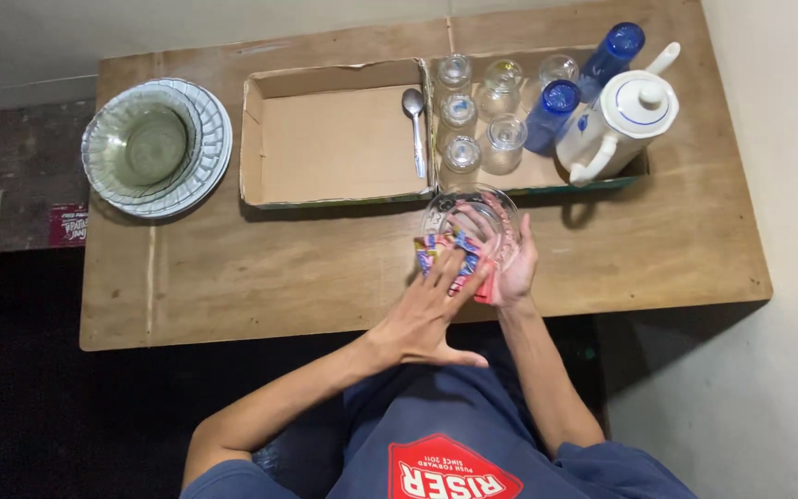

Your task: Cleaning a spoon and organizing small packets into a glass bowl on a table.

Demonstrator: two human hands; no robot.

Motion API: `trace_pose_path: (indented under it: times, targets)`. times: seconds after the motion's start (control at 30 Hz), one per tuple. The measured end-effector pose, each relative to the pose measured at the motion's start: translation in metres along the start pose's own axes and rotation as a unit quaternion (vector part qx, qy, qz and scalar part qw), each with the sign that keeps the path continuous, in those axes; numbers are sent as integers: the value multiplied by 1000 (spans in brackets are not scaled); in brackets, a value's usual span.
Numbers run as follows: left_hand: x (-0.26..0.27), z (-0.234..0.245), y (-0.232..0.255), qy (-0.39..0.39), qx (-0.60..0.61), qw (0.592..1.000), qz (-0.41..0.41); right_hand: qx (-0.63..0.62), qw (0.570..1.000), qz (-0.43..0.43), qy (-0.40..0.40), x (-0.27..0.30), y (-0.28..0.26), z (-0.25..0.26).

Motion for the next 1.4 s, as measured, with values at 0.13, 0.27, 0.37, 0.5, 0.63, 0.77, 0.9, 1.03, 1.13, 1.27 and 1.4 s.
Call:
trace_pose_path:
  times: [0.13, 0.27, 0.37, 0.5, 0.63, 0.77, 0.9, 1.03, 1.13, 1.27, 1.4]
  targets:
    - [-19, -9, 10, -7, 34, 999, -36, -18, 1000, -4, 7, 10, 2, -15]
    - [-49, -26, 4, -15, 76, 995, -60, -76, 996, -33, -43, 25, 3, -14]
    - [-71, -34, -10, -33, 57, 998, -25, -61, 997, -1, 43, 23, -8, 6]
    - [-66, -22, -36, 21, -83, 996, 28, -51, 996, -66, 20, 18, -6, 18]
    - [-32, -5, -38, 52, -89, 991, 81, 14, 998, -46, -43, 8, -10, 5]
    - [-4, 4, -17, 28, 14, 997, 65, 28, 999, -21, -10, 0, -2, -10]
    - [-6, 0, 9, 8, 51, 999, -4, 38, 999, -5, -15, -9, 10, 12]
    - [-35, -16, 12, -10, 83, 995, -45, -72, 997, -21, 2, 1, 14, 26]
    - [-63, -36, 2, -19, 105, 993, -44, -59, 995, 14, 76, 13, 6, 54]
    - [-87, -44, -18, -15, 28, 999, -11, -59, 993, -1, 100, 15, -12, 58]
    - [-70, -28, -38, 11, -69, 996, 51, 10, 997, -32, 76, 22, -16, 21]
Point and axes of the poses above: each hand's wrist, its own x-axis away from the middle knuckle, its own z-axis out of the back of the hand, y = z × x, the point moved 6 cm from there along -x, towards the middle knuckle, and after that the axes turned 2 degrees about x, right-handed, at the moved point
